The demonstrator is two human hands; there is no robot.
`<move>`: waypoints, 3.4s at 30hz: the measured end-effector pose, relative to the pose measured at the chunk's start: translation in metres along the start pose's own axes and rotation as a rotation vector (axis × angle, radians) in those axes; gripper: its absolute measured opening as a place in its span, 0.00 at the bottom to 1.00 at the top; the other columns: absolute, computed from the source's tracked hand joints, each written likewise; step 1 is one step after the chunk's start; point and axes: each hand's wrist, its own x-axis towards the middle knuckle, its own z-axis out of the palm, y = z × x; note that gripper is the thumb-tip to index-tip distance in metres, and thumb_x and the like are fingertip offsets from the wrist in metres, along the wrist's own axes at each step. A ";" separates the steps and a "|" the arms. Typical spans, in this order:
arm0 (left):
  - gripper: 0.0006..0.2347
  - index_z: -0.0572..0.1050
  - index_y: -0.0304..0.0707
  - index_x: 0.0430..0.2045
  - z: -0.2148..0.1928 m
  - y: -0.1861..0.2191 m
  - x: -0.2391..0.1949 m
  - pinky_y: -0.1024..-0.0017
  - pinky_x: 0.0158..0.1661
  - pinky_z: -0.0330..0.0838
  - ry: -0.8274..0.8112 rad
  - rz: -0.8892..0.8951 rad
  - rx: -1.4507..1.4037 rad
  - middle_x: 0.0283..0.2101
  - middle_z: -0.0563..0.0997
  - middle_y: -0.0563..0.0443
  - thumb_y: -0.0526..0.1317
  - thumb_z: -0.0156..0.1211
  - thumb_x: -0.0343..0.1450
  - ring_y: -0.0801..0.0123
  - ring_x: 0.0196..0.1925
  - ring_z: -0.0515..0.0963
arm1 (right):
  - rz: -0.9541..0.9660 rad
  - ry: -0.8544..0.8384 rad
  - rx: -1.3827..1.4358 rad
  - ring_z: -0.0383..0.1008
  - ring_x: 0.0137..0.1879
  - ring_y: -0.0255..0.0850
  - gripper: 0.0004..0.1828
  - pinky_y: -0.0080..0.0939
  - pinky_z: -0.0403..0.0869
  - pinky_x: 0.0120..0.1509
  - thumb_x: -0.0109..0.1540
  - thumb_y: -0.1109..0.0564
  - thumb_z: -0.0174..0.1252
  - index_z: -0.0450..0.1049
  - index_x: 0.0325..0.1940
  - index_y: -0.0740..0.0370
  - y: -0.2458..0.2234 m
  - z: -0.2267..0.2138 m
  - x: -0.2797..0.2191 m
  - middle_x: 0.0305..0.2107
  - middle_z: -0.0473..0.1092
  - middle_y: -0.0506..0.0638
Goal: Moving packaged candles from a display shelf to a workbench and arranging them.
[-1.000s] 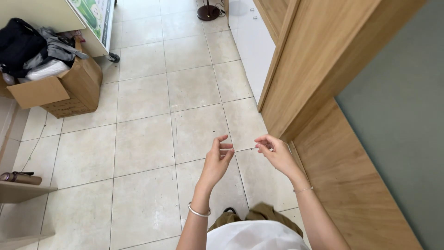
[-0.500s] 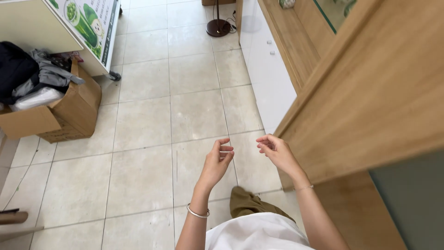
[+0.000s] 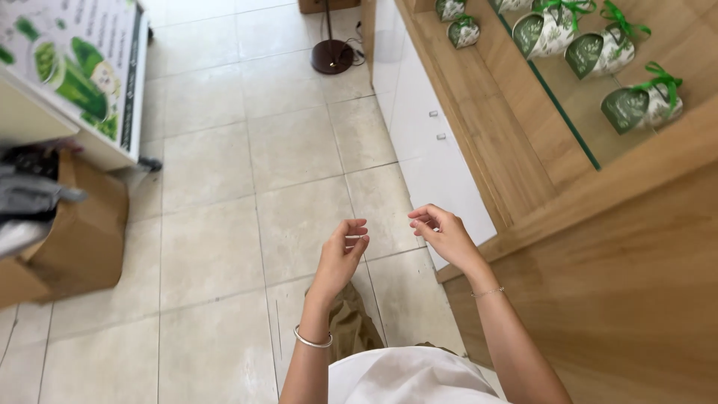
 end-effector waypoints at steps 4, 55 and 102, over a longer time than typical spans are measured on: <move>0.13 0.73 0.35 0.51 -0.028 0.003 0.114 0.70 0.45 0.79 -0.068 0.037 0.028 0.49 0.83 0.45 0.35 0.57 0.73 0.65 0.47 0.85 | 0.042 0.054 -0.012 0.79 0.40 0.35 0.11 0.37 0.77 0.45 0.65 0.59 0.55 0.77 0.49 0.63 0.004 0.001 0.098 0.37 0.79 0.50; 0.10 0.75 0.33 0.47 0.020 0.074 0.946 0.70 0.45 0.78 -1.046 0.166 0.171 0.47 0.83 0.44 0.32 0.59 0.72 0.66 0.43 0.86 | 0.535 0.958 -0.836 0.71 0.52 0.59 0.13 0.58 0.73 0.51 0.61 0.60 0.63 0.74 0.49 0.61 0.165 -0.207 0.766 0.44 0.71 0.61; 0.40 0.56 0.35 0.68 -0.041 0.070 0.565 0.65 0.52 0.78 -2.414 -0.105 0.213 0.57 0.76 0.38 0.40 0.74 0.61 0.60 0.57 0.79 | 0.754 2.087 0.520 0.79 0.43 0.34 0.12 0.35 0.78 0.45 0.64 0.56 0.63 0.79 0.47 0.67 -0.199 0.238 0.375 0.37 0.79 0.50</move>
